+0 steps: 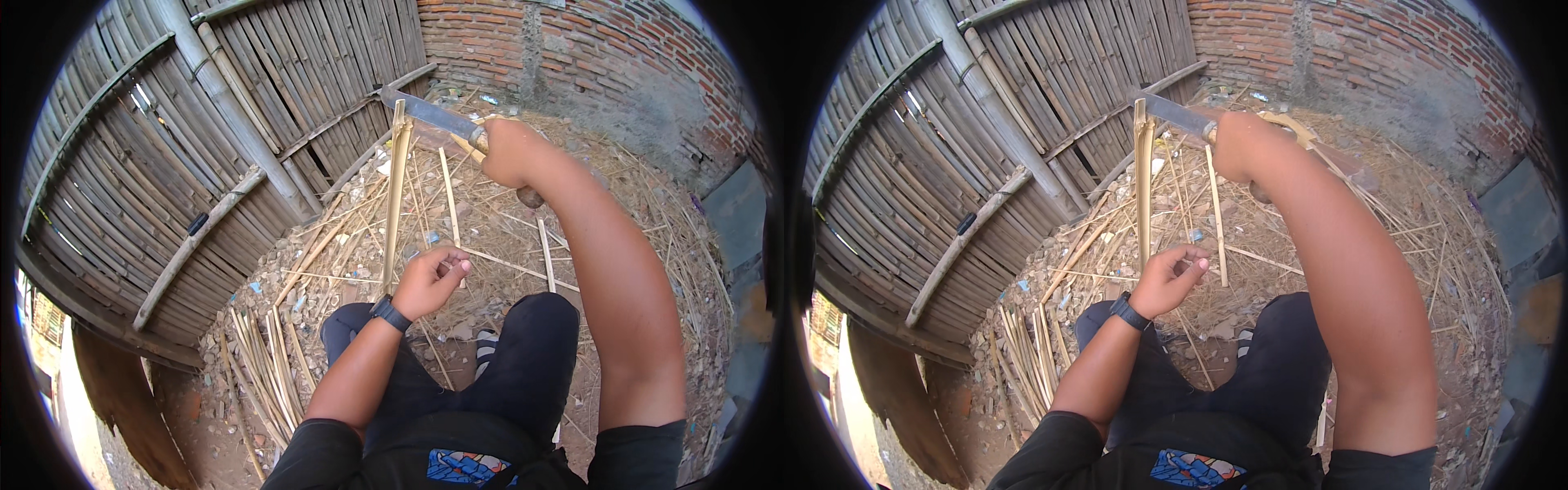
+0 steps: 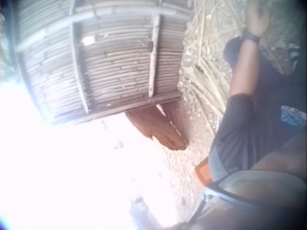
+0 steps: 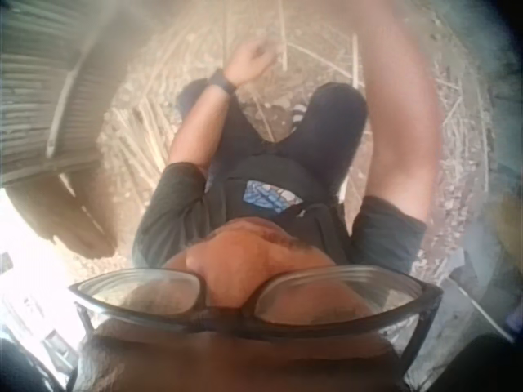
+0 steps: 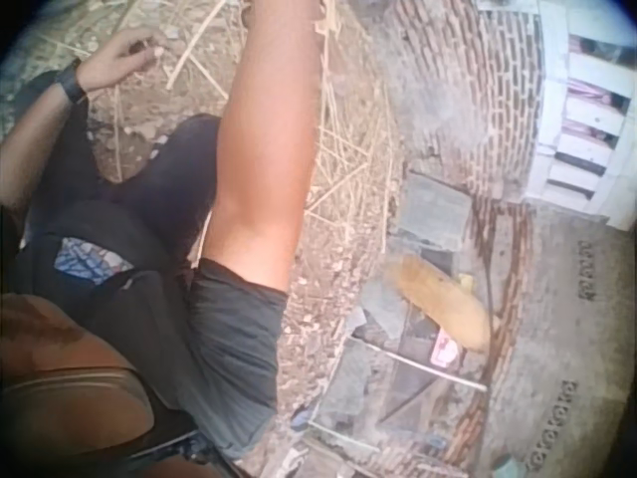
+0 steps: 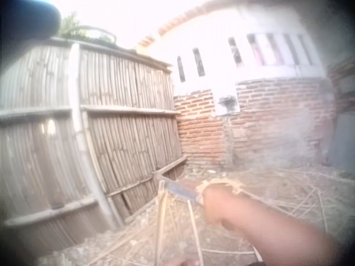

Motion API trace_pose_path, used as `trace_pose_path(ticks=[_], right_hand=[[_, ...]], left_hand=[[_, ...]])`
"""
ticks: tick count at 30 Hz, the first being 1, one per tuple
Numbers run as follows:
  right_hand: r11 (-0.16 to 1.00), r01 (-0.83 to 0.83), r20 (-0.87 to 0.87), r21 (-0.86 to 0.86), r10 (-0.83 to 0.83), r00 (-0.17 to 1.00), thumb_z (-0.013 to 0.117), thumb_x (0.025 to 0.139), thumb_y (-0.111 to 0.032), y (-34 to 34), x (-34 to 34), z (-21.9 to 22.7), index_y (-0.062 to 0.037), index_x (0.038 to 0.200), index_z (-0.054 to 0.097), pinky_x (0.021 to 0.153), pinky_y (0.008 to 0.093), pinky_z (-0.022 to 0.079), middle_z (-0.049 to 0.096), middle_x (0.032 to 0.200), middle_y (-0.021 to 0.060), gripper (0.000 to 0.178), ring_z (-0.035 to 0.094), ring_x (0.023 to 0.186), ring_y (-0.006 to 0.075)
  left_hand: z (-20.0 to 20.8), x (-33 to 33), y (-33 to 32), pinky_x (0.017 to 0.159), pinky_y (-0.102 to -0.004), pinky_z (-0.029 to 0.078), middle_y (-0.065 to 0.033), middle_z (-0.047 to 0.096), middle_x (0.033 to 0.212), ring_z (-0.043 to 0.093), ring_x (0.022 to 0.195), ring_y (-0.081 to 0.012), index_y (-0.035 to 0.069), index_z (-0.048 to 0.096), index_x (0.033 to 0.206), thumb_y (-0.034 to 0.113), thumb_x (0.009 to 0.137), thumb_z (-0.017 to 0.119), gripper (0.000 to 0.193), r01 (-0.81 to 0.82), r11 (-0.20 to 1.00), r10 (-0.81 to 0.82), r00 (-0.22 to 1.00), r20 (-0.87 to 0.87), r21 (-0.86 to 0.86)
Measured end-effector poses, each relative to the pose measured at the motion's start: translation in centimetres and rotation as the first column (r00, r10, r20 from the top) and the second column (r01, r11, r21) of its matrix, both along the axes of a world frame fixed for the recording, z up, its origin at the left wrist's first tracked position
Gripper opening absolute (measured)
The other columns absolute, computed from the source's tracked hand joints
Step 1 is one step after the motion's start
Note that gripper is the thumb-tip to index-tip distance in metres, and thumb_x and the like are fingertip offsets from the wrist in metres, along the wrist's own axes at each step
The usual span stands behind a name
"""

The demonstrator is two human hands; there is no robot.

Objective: The person sits on the ground and uses a knife to split a long bamboo stick into thin strips. They hold the bamboo vertically and repeatedly strike it with the knife to separate the fibers, then pull the resulting strips apart by hand.

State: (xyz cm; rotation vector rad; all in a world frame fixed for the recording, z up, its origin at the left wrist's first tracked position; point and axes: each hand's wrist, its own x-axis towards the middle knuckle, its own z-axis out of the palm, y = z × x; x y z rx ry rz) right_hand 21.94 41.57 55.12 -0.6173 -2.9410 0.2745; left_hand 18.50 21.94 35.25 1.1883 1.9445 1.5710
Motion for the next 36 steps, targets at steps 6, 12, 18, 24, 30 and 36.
trace_pose_path(ticks=[6,12,18,24,30,36], right_hand=[[0.993,-0.008,0.06,0.115,0.001,0.998,0.067,0.085,-0.012,-0.7,0.3,-0.3,0.0067,0.118,0.066,0.087,0.0432,0.057,0.07,0.112,0.0268,0.039,0.071,0.102,0.0379],[0.979,-0.131,-0.129,-0.157,0.111,0.985,0.068,0.088,-0.022,-6.9,1.0,-1.7,0.0156,0.128,0.045,0.09,0.0463,0.055,0.065,0.112,0.0359,0.059,0.067,0.106,0.0446],[0.679,-0.311,-0.255,-0.665,0.185,0.949,0.063,0.094,-0.027,-11.1,1.4,-0.9,0.0116,0.153,-0.007,0.09,0.0433,0.056,0.06,0.12,0.0403,0.099,0.067,0.108,0.0436],[0.707,-0.603,-0.537,-0.37,0.366,0.76,0.058,0.098,-0.023,-15.4,1.3,-5.0,0.0023,0.152,-0.025,0.098,0.0474,0.051,0.055,0.127,0.0409,0.102,0.063,0.114,0.0465],[0.444,-0.682,-0.379,-0.582,0.594,0.71,0.056,0.101,-0.019,-17.0,1.3,-4.4,-0.0088,0.157,-0.018,0.112,0.0467,0.04,0.048,0.145,0.0328,0.094,0.052,0.133,0.0409],[0.322,-0.741,-0.548,-0.589,0.515,0.659,0.058,0.1,-0.013,-10.4,4.0,-6.5,-0.0068,0.156,0.031,0.1,0.0384,0.05,0.06,0.135,0.0203,0.062,0.061,0.119,0.0253]], left_hand=[[5.2,0.6,1.8,0.074,-0.029,0.056,-0.0089,0.065,0.109,0.069,0.086,-0.0156,0.001,0.054,0.132,0.038,0.107,0.049,0.045,-0.038,0.981,-0.032,0.938,0.345,0.192],[10.0,0.4,0.9,0.085,-0.0435,0.06,-0.0161,0.059,0.129,0.064,0.112,-0.0281,0.004,0.046,0.142,0.068,0.103,0.024,0.079,-0.059,0.978,-0.048,0.871,0.488,0.201],[12.1,0.5,-3.7,0.087,-0.0437,0.059,-0.0169,0.058,0.135,0.062,0.119,-0.0257,0.001,0.044,0.143,0.078,0.097,0.021,0.093,-0.171,0.95,0.015,0.862,0.507,0.262],[14.4,0.3,-9.0,0.074,-0.0322,0.059,-0.0109,0.065,0.113,0.068,0.095,-0.018,0.004,0.051,0.135,0.068,0.103,0.024,0.077,-0.199,0.956,0.042,0.819,0.572,0.215],[14.0,-1.7,-15.3,0.053,-0.0244,0.049,-0.0059,0.064,0.089,0.061,0.063,-0.0093,0.003,0.052,0.133,0.046,0.105,0.052,0.051,-0.323,0.946,0.312,0.894,0.322,-0.022],[14.7,-3.2,-19.0,0.048,-0.0234,0.045,-0.0013,0.058,0.075,0.055,0.053,-0.0078,-0.001,0.057,0.124,0.036,0.104,0.058,0.043,-0.63,0.771,0.606,0.771,-0.198,-0.093]])
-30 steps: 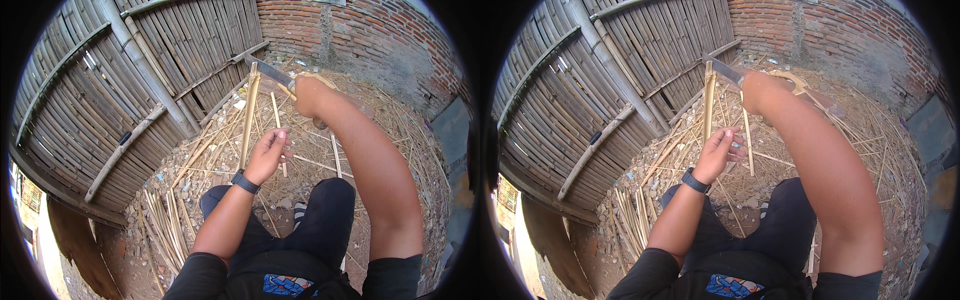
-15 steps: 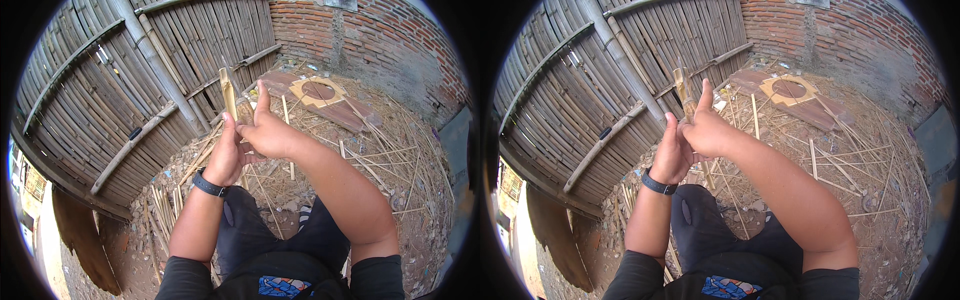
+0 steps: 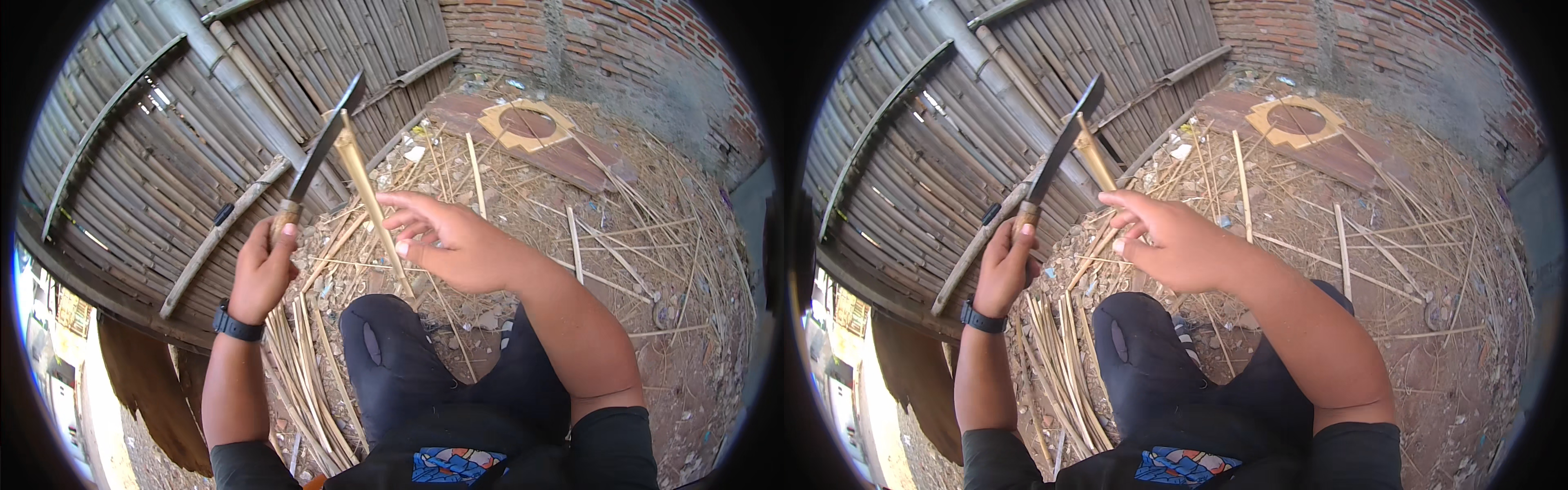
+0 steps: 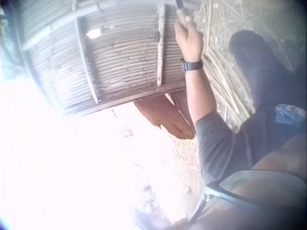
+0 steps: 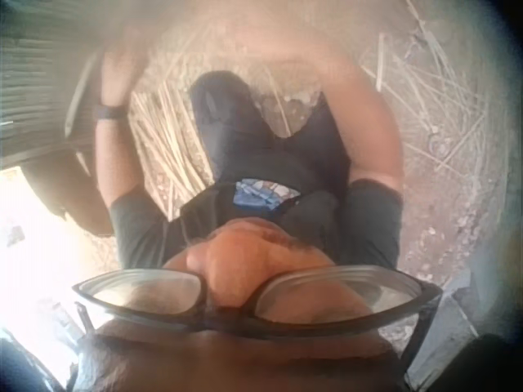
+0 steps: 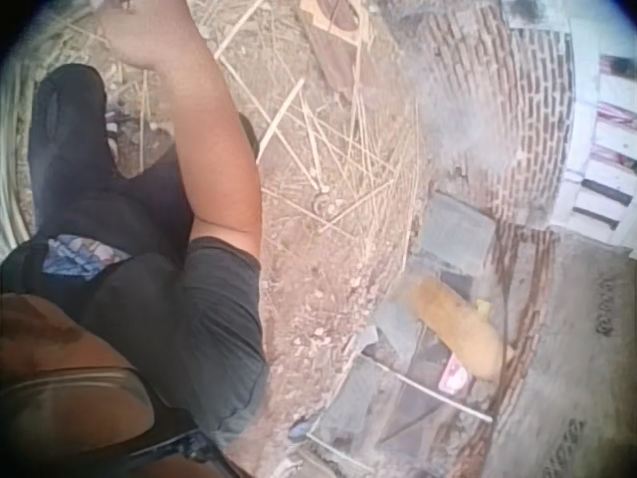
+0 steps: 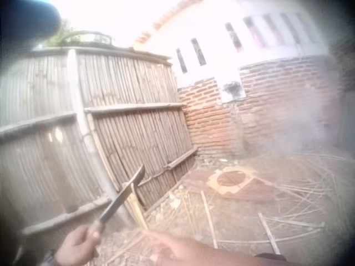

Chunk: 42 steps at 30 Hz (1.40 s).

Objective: The person sits on the ground and uses a knife to split a long bamboo stick into thin strips. They hold the bamboo vertically and repeatedly strike it with the knife to separate the fibers, then pull the resulting strips apart by hand.

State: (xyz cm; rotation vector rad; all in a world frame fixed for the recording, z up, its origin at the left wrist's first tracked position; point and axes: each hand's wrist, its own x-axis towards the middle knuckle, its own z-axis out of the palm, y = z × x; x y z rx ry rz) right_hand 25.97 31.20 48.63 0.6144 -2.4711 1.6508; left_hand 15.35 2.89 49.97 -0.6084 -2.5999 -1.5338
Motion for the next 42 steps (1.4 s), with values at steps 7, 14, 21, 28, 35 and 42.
trace_pose_path(ticks=[7,14,21,28,35,42], right_hand=[[0.348,0.937,0.36,0.007,-0.875,0.322,0.063,0.097,-0.023,26.1,12.3,-30.9,-0.0014,0.121,0.063,0.086,0.0364,0.052,0.07,0.11,0.0132,0.032,0.068,0.097,0.0226],[0.128,0.7,0.338,0.702,-0.926,-0.169,0.068,0.081,-0.024,24.4,28.3,-53.7,0.0008,0.115,0.063,0.096,0.0485,0.051,0.066,0.112,0.0277,0.042,0.064,0.109,0.0432],[0.172,0.443,0.346,0.88,-0.87,-0.35,0.07,0.083,-0.025,22.9,29.5,-55.4,-0.0045,0.126,0.059,0.103,0.0474,0.047,0.058,0.129,0.0236,0.049,0.055,0.123,0.0405],[-0.016,0.414,0.15,0.91,-0.919,-0.365,0.063,0.091,-0.026,21.7,30.1,-58.3,-0.0136,0.122,0.061,0.096,0.0469,0.05,0.059,0.124,0.0128,0.033,0.057,0.118,0.0346],[-0.009,0.389,0.141,0.921,-0.924,-0.354,0.064,0.09,-0.024,22.3,29.4,-56.5,-0.0097,0.113,0.061,0.089,0.0497,0.053,0.064,0.113,0.0146,0.027,0.063,0.108,0.0359],[0.102,0.744,0.343,0.66,-0.923,-0.177,0.07,0.082,-0.013,22.7,30.7,-49.9,-0.0023,0.111,0.058,0.083,0.0462,0.053,0.069,0.105,0.0225,0.033,0.069,0.096,0.0376]], left_hand=[[-0.4,-1.0,-1.5,0.042,-0.0196,0.032,0.0056,0.043,0.064,0.041,0.049,-0.0018,0.006,0.063,0.101,0.047,0.106,0.05,0.043,-0.138,0.986,0.132,0.989,-0.071,-0.097],[-1.1,-1.3,-1.2,0.04,-0.0198,0.022,0.0078,0.041,0.063,0.034,0.047,-0.001,0.007,0.065,0.099,0.048,0.105,0.049,0.044,-0.347,0.937,0.344,0.937,-0.066,-0.042],[-2.3,-1.1,1.7,0.045,-0.0219,0.022,0.005,0.042,0.062,0.034,0.05,-0.0043,0.004,0.064,0.1,0.05,0.106,0.045,0.049,-0.36,0.932,0.35,0.923,-0.16,-0.035],[-1.1,-0.7,2.1,0.047,-0.0217,0.025,0.0045,0.043,0.061,0.036,0.051,-0.0048,0.005,0.062,0.097,0.052,0.105,0.045,0.05,-0.402,0.91,0.385,0.91,-0.154,-0.099],[-1.2,-2.0,0.7,0.045,-0.0221,0.024,0.0056,0.042,0.061,0.036,0.05,-0.0036,0.006,0.064,0.098,0.053,0.105,0.046,0.051,-0.369,0.922,0.341,0.917,-0.205,-0.12],[-1.8,-1.8,0.6,0.043,-0.0213,0.025,0.0055,0.044,0.061,0.036,0.048,-0.0028,0.004,0.064,0.098,0.049,0.106,0.046,0.049,-0.333,0.937,0.312,0.934,-0.174,-0.104]])
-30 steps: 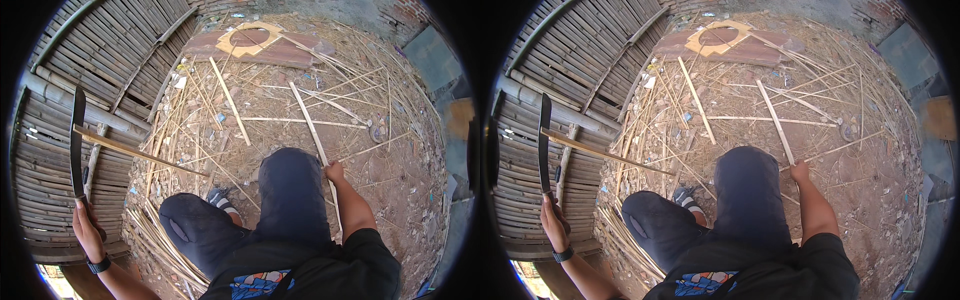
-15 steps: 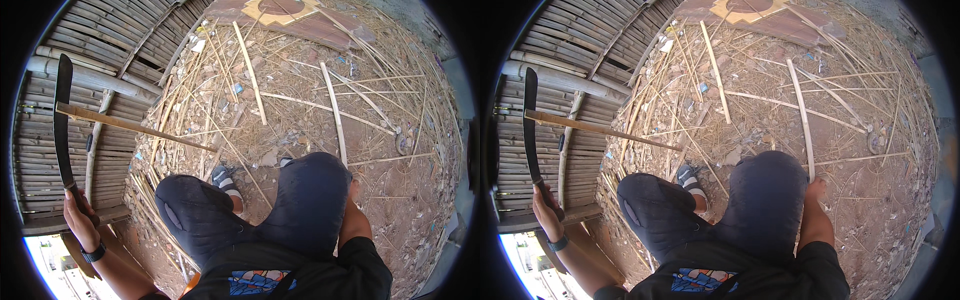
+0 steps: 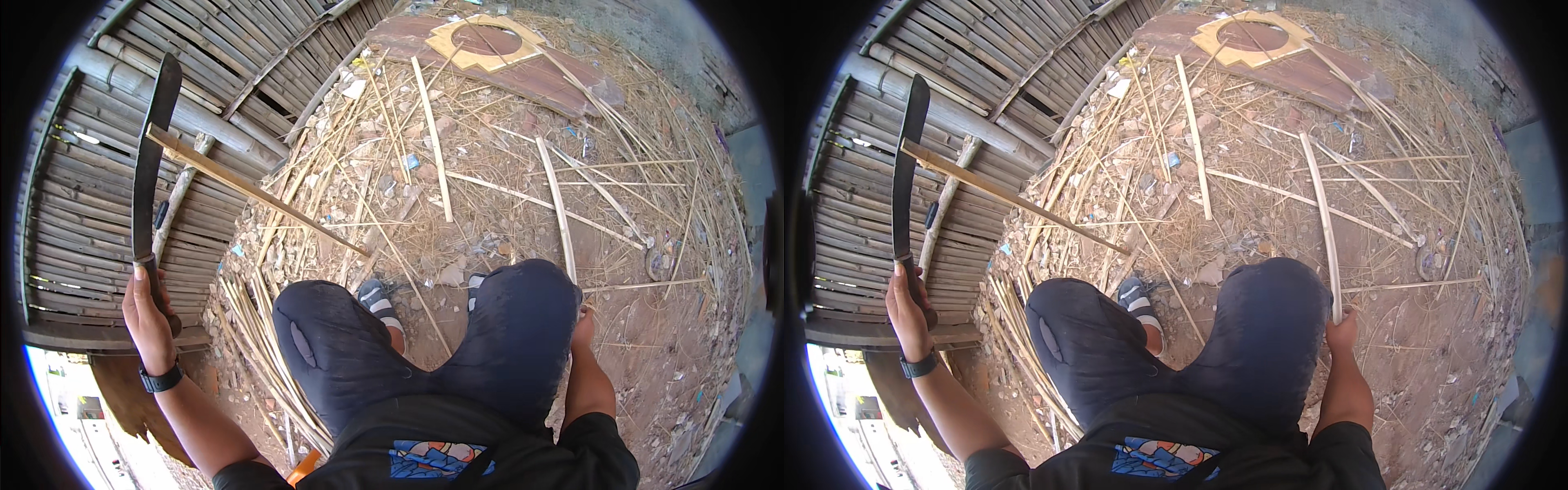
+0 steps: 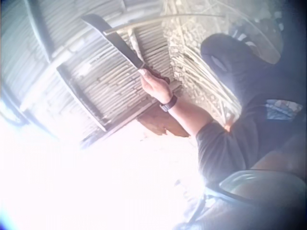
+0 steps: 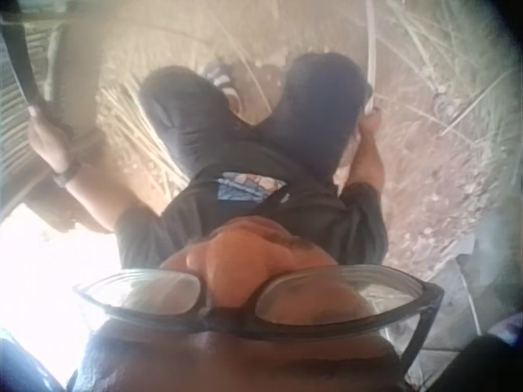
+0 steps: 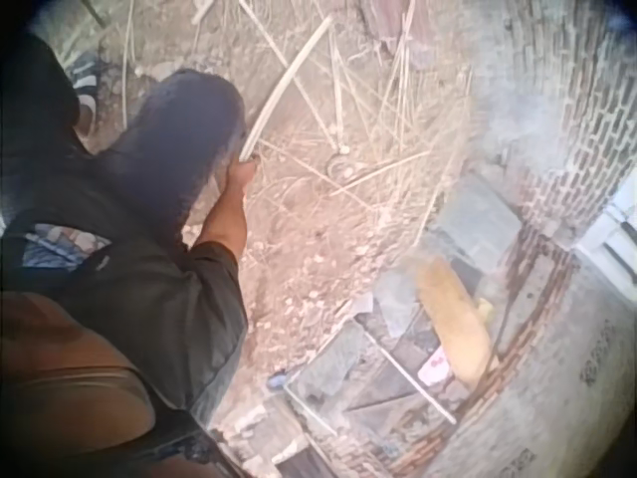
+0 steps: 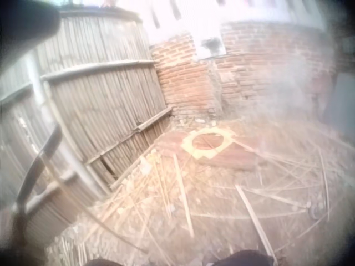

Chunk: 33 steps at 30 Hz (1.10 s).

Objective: The person sits on the ground and uses a knife to split a long bamboo stick into thin strips. They hold the bamboo vertically and repeatedly strike it with the knife to separate the fibers, then pull the resulting strips apart by hand.

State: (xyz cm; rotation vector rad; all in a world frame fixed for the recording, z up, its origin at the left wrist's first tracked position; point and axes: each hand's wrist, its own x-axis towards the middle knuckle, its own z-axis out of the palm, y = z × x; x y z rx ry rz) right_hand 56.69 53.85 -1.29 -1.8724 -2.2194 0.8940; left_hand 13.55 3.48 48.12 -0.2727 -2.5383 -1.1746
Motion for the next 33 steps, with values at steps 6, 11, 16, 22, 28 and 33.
trace_pose_path(ticks=[6,11,16,22,28,33], right_hand=[[0.982,-0.094,-0.145,-0.163,0.071,0.987,0.071,0.087,-0.021,-0.3,1.1,4.0,0.0005,0.118,0.059,0.064,0.0422,0.053,0.069,0.086,0.0198,0.039,0.07,0.072,0.03],[0.981,-0.028,-0.119,-0.194,0.005,0.993,0.062,0.096,-0.026,2.1,0.4,9.5,0.0045,0.121,0.058,0.055,0.0392,0.054,0.067,0.08,0.021,0.04,0.072,0.067,0.0301],[0.671,-0.258,-0.002,0.695,0.362,0.932,0.053,0.105,-0.026,8.7,3.9,13.2,0.0032,0.108,0.062,0.053,0.0388,0.045,0.057,0.064,0.0096,0.031,0.059,0.056,0.018],[0.807,-0.111,-0.346,0.58,0.367,0.864,0.046,0.109,-0.029,1.3,-4.8,37.7,-0.0017,0.118,0.059,0.052,0.0288,0.037,0.05,0.07,0.0015,0.032,0.048,0.06,0.0098],[0.786,-0.078,-0.622,0.614,0.542,0.565,0.045,0.11,-0.031,-4.7,-9.7,49.9,-0.0033,0.118,0.058,0.05,0.0173,0.029,0.045,0.069,-0.0047,0.032,0.037,0.056,0.0022],[0.722,-0.256,-0.561,0.643,0.671,0.484,0.047,0.109,-0.029,-10.4,-13.8,53.9,-0.0031,0.108,0.057,0.048,0.0234,0.035,0.048,0.066,-0.0016,0.028,0.042,0.052,0.0049]], left_hand=[[0.1,-0.1,-0.5,0.043,-0.0196,0.028,0.0055,0.046,0.062,0.038,0.049,-0.0016,0.003,0.065,0.094,0.044,0.106,0.05,0.045,0.058,0.997,-0.06,0.998,0.037,0.054],[1.7,-1.0,-1.4,0.045,-0.021,0.031,0.0053,0.046,0.06,0.04,0.049,-0.0023,0.003,0.064,0.09,0.046,0.106,0.05,0.048,0.162,0.982,-0.164,0.986,-0.009,-0.096],[3.6,-1.5,-0.3,0.048,-0.0242,0.033,0.004,0.046,0.06,0.04,0.052,-0.0049,0.003,0.061,0.084,0.045,0.105,0.052,0.048,0.165,0.96,-0.176,0.984,-0.029,-0.228],[6.3,-1.5,-0.3,0.055,-0.0312,0.041,-0.0015,0.049,0.06,0.048,0.058,-0.0109,-0.002,0.063,0.08,0.048,0.102,0.056,0.055,0.105,0.911,-0.13,0.991,-0.036,-0.399],[7.8,-1.8,0.2,0.065,-0.047,0.05,-0.0236,0.061,0.065,0.062,0.065,-0.0405,-0.006,0.066,0.079,0.058,0.098,0.055,0.067,0.087,0.866,-0.15,0.985,-0.09,-0.492],[8.3,-2.0,0.1,0.068,-0.0476,0.051,-0.0251,0.063,0.068,0.065,0.07,-0.0412,-0.006,0.068,0.08,0.06,0.097,0.054,0.07,0.087,0.841,-0.145,0.987,-0.066,-0.534]])
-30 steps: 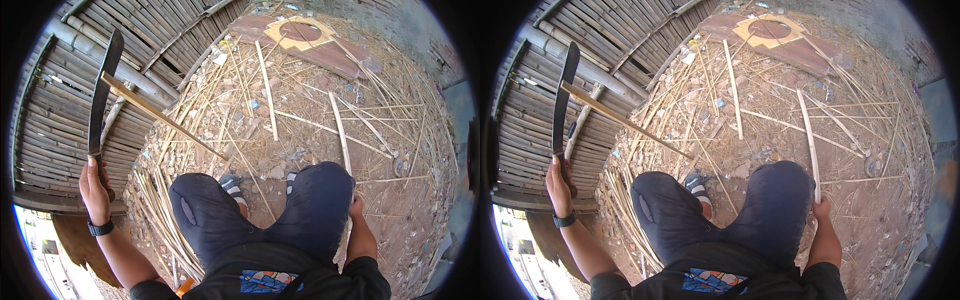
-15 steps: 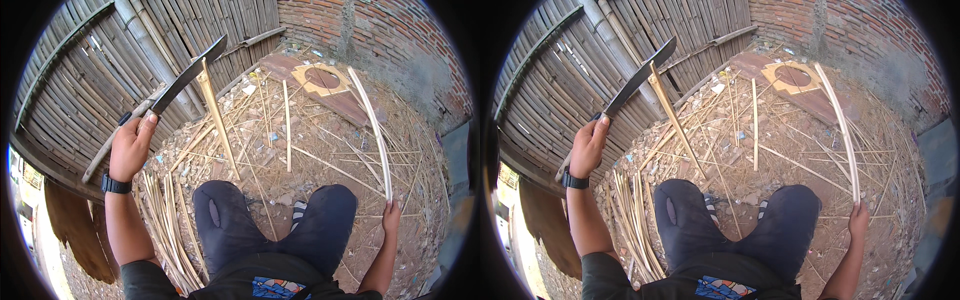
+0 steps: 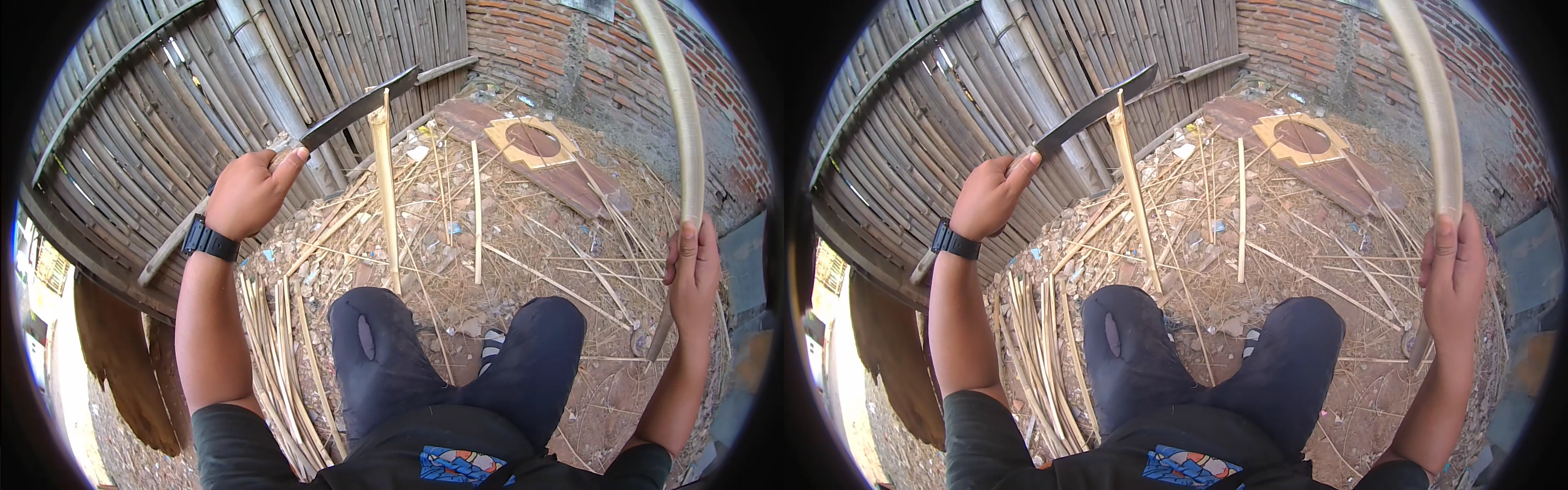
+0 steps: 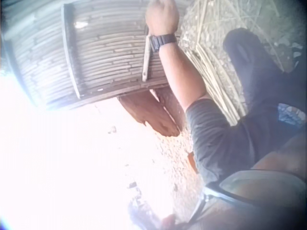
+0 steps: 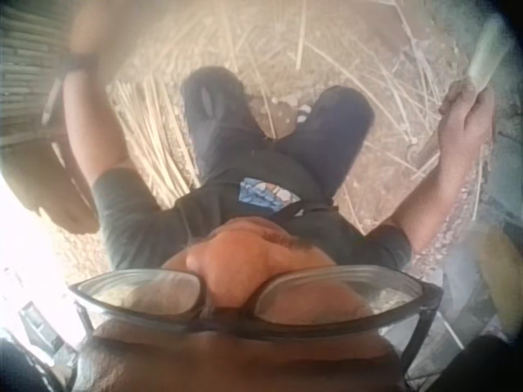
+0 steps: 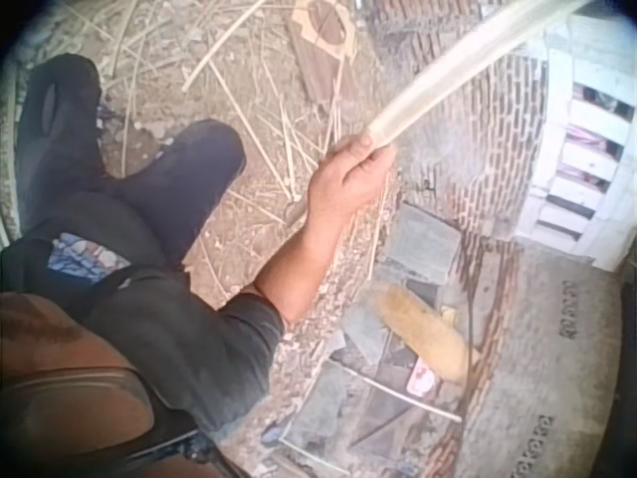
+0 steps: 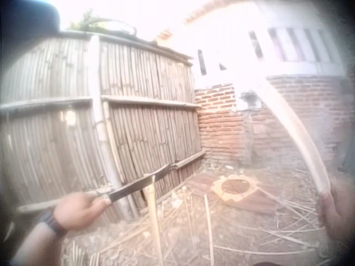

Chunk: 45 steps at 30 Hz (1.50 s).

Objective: The person sits on the ground and uses a knife to split a long bamboo stick into thin strips. They hold the bamboo vertically and repeatedly strike it with the knife to separate the fibers, then pull the resulting strips apart by hand.

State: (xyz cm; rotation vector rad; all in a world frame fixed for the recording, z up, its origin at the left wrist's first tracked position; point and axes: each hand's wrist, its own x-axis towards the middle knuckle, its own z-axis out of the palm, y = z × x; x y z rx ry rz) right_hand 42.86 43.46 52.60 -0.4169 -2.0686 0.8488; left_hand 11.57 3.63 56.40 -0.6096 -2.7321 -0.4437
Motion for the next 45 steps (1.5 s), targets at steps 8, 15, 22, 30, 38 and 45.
trace_pose_path(ticks=[8,15,22,30,38,45], right_hand=[[0.901,-0.145,0.512,0.41,-0.095,0.854,0.049,0.107,-0.022,-1.8,-0.8,-2.0,-0.0001,0.093,0.05,0.054,0.038,0.039,0.046,0.061,0.012,0.025,0.05,0.054,0.0199],[0.993,0.053,0.217,0.106,-0.075,0.973,0.046,0.109,-0.031,-0.6,0.1,-1.1,-0.0025,0.094,0.054,0.052,0.0279,0.034,0.044,0.063,-0.0006,0.034,0.04,0.055,0.0085],[0.985,0.004,0.339,0.171,-0.062,0.939,0.046,0.109,-0.029,-0.8,-0.9,-2.2,-0.0034,0.098,0.05,0.052,0.0315,0.037,0.045,0.063,0.0041,0.028,0.048,0.055,0.0112],[0.941,-0.091,0.532,0.326,-0.102,0.84,0.048,0.108,-0.026,-0.5,-0.6,-2.7,-0.002,0.097,0.05,0.054,0.0374,0.038,0.045,0.063,0.0101,0.026,0.048,0.056,0.0172],[0.994,-0.04,-0.146,-0.103,0.025,0.989,0.043,0.11,-0.036,1.2,-0.2,1.6,-0.0074,0.105,0.052,0.044,0.0161,0.03,0.041,0.068,-0.0069,0.03,0.036,0.05,0.0003],[0.943,-0.103,0.511,0.318,-0.079,0.856,0.043,0.109,-0.025,-1.2,-1.4,-3.2,-0.0031,0.098,0.048,0.052,0.0367,0.039,0.047,0.064,0.0087,0.026,0.052,0.054,0.0171]], left_hand=[[0.1,0.5,0.8,0.068,-0.0471,0.052,-0.0253,0.064,0.069,0.066,0.071,-0.0411,-0.006,0.069,0.081,0.06,0.096,0.054,0.069,0.005,1.0,-0.005,0.999,0.035,-0.012],[-0.2,0.4,1.0,0.068,-0.0489,0.052,-0.0259,0.064,0.068,0.065,0.07,-0.0424,-0.005,0.068,0.079,0.059,0.096,0.054,0.068,0.07,0.998,-0.07,0.997,-0.041,-0.004],[-0.4,0.5,1.0,0.065,-0.0459,0.05,-0.0229,0.06,0.064,0.063,0.065,-0.0376,-0.007,0.068,0.083,0.056,0.098,0.055,0.066,0.044,0.999,-0.044,0.999,0.0,-0.013],[-1.6,-0.7,0.5,0.066,-0.0501,0.052,-0.0253,0.063,0.066,0.064,0.066,-0.0414,-0.005,0.067,0.075,0.061,0.096,0.053,0.071,0.103,0.995,-0.103,0.994,-0.043,0.01],[-1.1,-0.5,0.5,0.067,-0.0488,0.053,-0.0244,0.064,0.067,0.065,0.067,-0.0405,-0.006,0.068,0.078,0.063,0.096,0.051,0.073,0.051,0.998,-0.051,0.999,0.007,-0.037],[-1.5,-0.1,0.2,0.068,-0.0497,0.052,-0.0257,0.064,0.067,0.065,0.068,-0.0416,-0.006,0.068,0.077,0.062,0.096,0.051,0.073,0.081,0.997,-0.081,0.996,-0.042,-0.008]])
